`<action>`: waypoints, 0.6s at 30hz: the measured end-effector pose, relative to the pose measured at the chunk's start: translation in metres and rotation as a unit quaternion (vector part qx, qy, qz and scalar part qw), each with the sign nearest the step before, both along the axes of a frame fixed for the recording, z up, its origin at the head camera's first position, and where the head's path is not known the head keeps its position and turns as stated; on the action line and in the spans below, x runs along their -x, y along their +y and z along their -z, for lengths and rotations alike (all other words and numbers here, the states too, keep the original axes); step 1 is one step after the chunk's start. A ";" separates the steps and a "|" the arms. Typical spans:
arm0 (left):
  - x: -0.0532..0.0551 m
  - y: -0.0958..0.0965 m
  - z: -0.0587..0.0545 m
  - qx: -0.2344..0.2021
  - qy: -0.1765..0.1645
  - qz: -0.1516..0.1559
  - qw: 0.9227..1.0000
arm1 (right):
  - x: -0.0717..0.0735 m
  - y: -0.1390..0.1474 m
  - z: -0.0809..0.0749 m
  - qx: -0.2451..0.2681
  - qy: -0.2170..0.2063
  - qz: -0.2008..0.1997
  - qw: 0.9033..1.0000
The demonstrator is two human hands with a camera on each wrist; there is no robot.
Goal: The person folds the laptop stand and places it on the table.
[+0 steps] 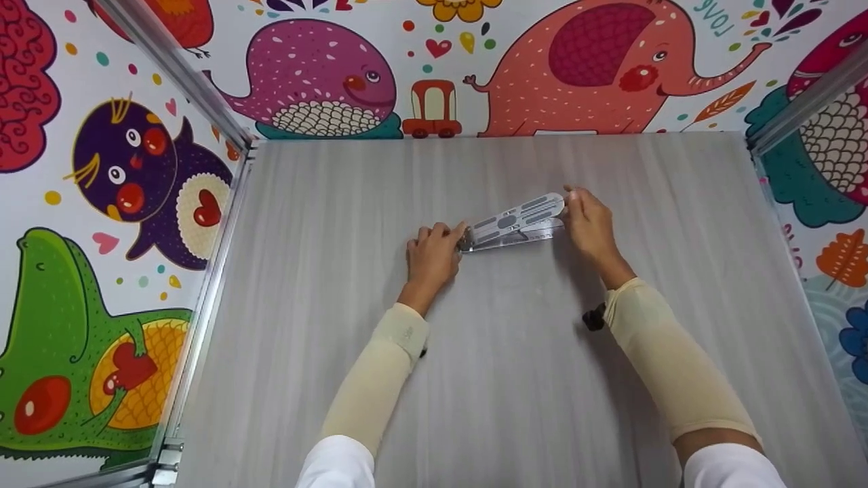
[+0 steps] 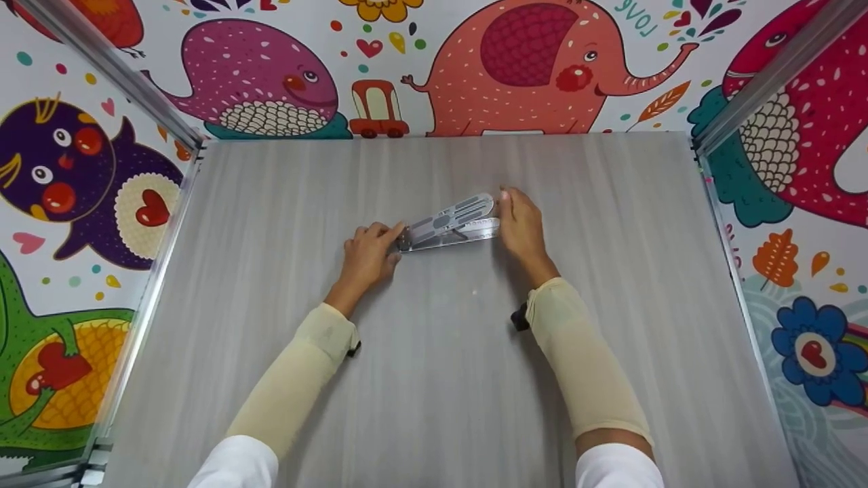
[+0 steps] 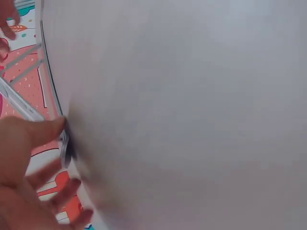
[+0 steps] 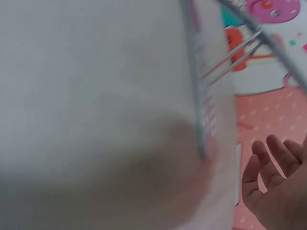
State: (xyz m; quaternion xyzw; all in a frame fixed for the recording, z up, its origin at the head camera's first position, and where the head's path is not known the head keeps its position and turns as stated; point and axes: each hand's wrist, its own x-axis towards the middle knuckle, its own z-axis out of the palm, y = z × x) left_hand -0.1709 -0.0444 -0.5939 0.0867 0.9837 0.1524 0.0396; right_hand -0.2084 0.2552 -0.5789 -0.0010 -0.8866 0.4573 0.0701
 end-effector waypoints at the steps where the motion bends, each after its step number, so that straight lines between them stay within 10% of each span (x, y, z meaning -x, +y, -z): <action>1: -0.002 0.001 0.001 -0.002 0.008 -0.015 1.000 | 0.002 0.003 0.004 -0.021 -0.008 -0.017 1.000; 8: -0.008 0.005 0.005 -0.011 0.047 -0.071 0.996 | 0.012 0.015 0.021 -0.170 -0.041 -0.150 0.973; 18: 0.001 0.006 0.000 0.011 0.058 -0.070 0.996 | 0.013 0.011 0.020 -0.197 -0.060 -0.163 0.965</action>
